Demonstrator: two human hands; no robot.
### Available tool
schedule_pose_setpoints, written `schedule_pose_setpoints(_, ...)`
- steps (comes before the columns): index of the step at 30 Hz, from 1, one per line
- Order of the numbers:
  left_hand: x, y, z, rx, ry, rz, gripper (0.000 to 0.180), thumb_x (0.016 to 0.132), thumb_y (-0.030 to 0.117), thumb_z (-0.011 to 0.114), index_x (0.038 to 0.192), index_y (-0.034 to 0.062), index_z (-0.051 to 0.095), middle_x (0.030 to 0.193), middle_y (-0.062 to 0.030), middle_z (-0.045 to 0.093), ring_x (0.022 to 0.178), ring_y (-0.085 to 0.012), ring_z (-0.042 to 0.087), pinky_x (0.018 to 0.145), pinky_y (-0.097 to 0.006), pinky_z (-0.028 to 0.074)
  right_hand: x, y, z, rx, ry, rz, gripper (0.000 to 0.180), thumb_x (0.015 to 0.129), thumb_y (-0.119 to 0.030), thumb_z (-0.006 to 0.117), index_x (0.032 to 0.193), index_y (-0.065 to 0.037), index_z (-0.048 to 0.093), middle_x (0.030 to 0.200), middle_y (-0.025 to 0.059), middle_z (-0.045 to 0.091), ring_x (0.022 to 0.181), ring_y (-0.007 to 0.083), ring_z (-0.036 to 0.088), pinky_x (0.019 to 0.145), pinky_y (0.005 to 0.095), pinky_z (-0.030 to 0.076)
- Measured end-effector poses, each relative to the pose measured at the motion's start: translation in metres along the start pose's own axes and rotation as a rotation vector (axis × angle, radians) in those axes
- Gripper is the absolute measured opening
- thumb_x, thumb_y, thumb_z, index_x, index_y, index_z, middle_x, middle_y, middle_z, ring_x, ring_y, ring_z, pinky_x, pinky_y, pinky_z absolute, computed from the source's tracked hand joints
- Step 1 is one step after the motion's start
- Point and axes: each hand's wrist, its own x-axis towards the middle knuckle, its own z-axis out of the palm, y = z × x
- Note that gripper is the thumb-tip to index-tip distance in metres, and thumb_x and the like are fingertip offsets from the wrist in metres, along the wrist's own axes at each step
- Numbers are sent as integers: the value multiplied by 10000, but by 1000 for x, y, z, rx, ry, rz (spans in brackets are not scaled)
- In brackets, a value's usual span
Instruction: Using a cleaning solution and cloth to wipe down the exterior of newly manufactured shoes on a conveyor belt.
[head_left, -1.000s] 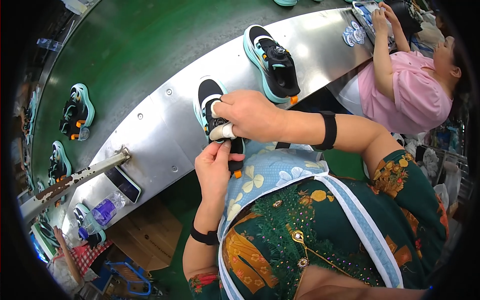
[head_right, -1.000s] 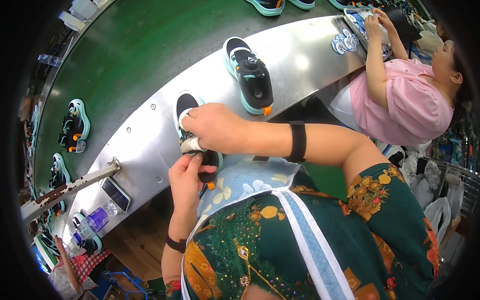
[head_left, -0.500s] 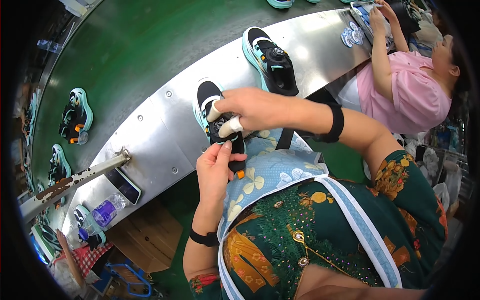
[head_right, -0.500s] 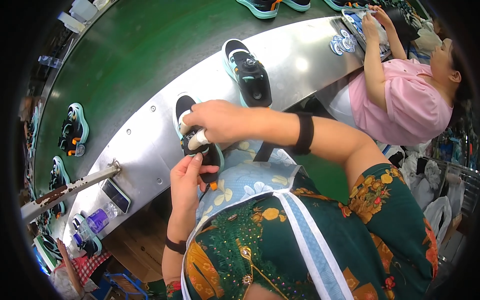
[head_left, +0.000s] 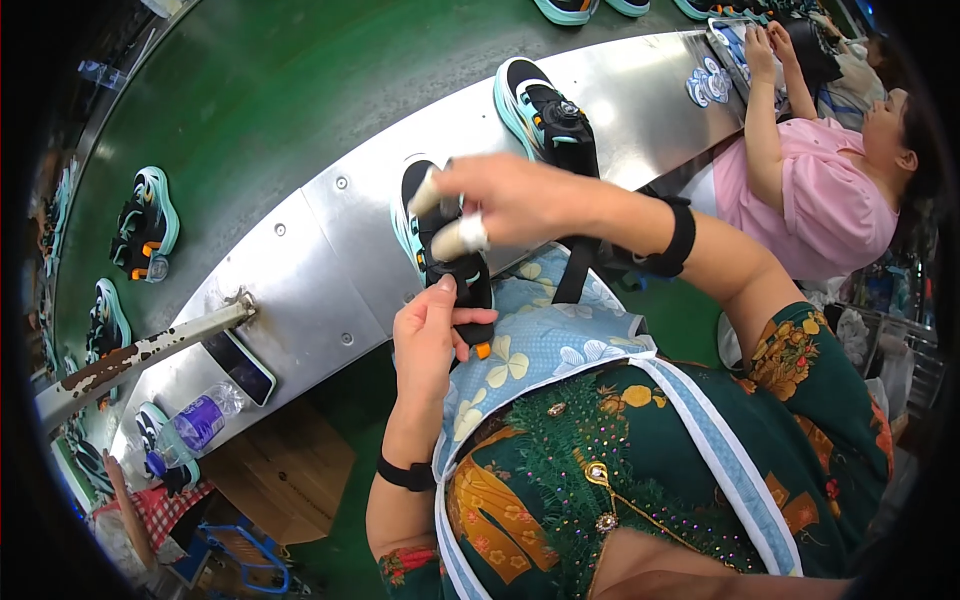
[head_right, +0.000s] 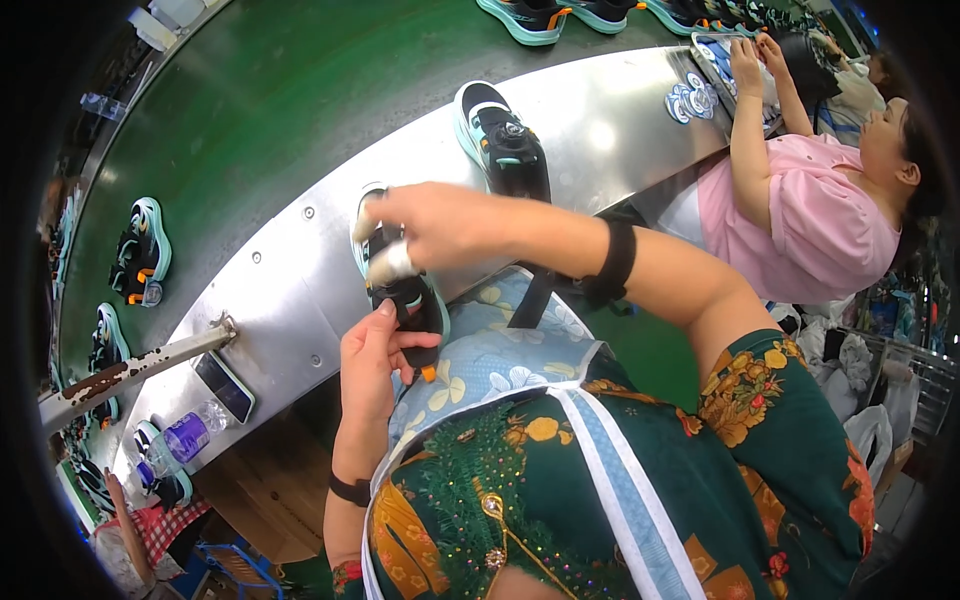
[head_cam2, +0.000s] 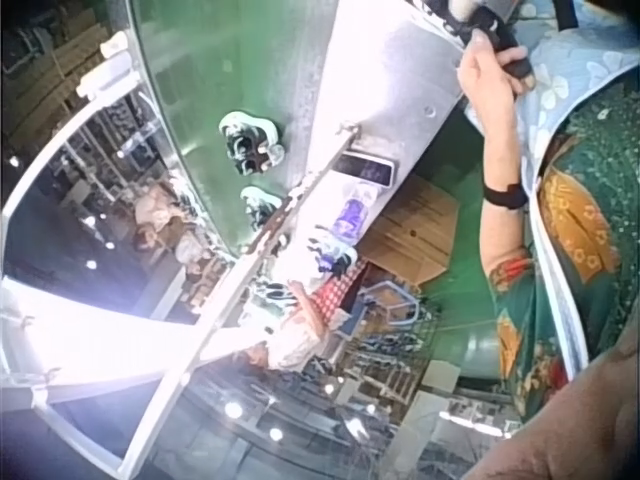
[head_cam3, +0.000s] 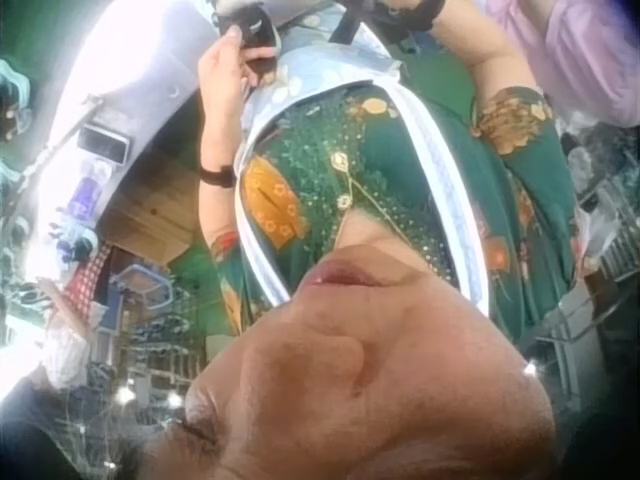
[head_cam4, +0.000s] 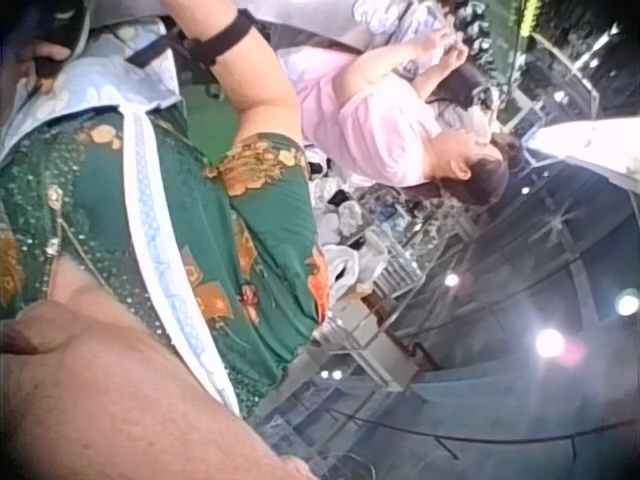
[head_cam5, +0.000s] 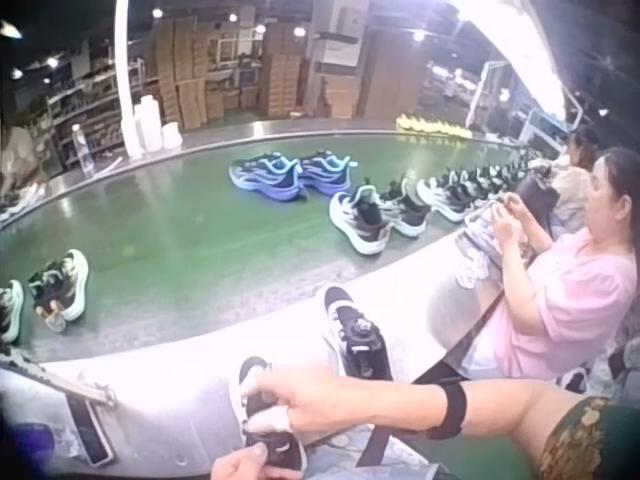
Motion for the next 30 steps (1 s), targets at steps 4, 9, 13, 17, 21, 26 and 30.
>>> schedule_pose_setpoints(4, 4, 2, 1, 43, -27, 3, 353, 989, 299, 475, 942, -16, 628, 776, -165, 704, 451, -88, 511, 397, -202, 370, 1, 14, 21, -95, -80, -130, 217, 810, -204, 704, 966, -66, 644, 846, 114, 521, 734, 265, 551, 655, 360, 447)
schedule_pose_setpoints(9, 8, -1, -3, 28, -58, 9, 333, 983, 270, 484, 908, -19, 630, 781, -172, 705, 464, -100, 542, 397, -202, 382, 3, 6, 18, -143, -154, -200, 206, 798, -139, 680, 978, -50, 631, 889, 129, 524, 759, 285, 558, 688, 379, 453)
schedule_pose_setpoints(13, 11, 0, 0, 19, -66, -4, 328, 979, 268, 497, 869, -10, 631, 769, -176, 704, 455, -101, 540, 385, -205, 375, -1, 8, 6, -179, -239, -213, 260, 792, -110, 670, 1038, -44, 617, 906, 139, 521, 819, 298, 556, 725, 382, 455)
schedule_pose_setpoints(17, 14, 0, -3, 32, -95, -39, 320, 974, 265, 521, 893, -36, 597, 899, -132, 660, 737, -219, 712, 359, -211, 387, -12, 13, 4, -92, -160, -178, 377, 794, -62, 653, 1167, -52, 595, 913, 135, 519, 893, 308, 542, 766, 379, 446)
schedule_pose_setpoints(21, 12, 1, 4, 40, -59, -11, 327, 976, 280, 516, 851, -9, 609, 803, -145, 673, 570, -155, 599, 366, -209, 373, -28, 15, 5, -260, -129, -180, 535, 787, 8, 620, 1309, -74, 542, 978, 145, 576, 1025, 311, 552, 865, 384, 454)
schedule_pose_setpoints(26, 11, 2, 11, 38, -28, -13, 324, 976, 286, 512, 837, 13, 617, 766, -180, 703, 406, -85, 477, 385, -201, 364, -47, 32, 41, -393, 223, -365, 569, 784, 49, 575, 1336, -80, 523, 1156, 169, 604, 1221, 361, 490, 1002, 424, 427)
schedule_pose_setpoints(30, -2, -7, 14, 154, 15, 127, 234, 947, 237, 540, 944, 12, 604, 831, -147, 693, 511, -93, 512, 463, -207, 393, -54, 20, -8, -354, 247, -277, 457, 842, -99, 621, 1293, -153, 568, 922, 127, 594, 894, 303, 584, 785, 389, 496)
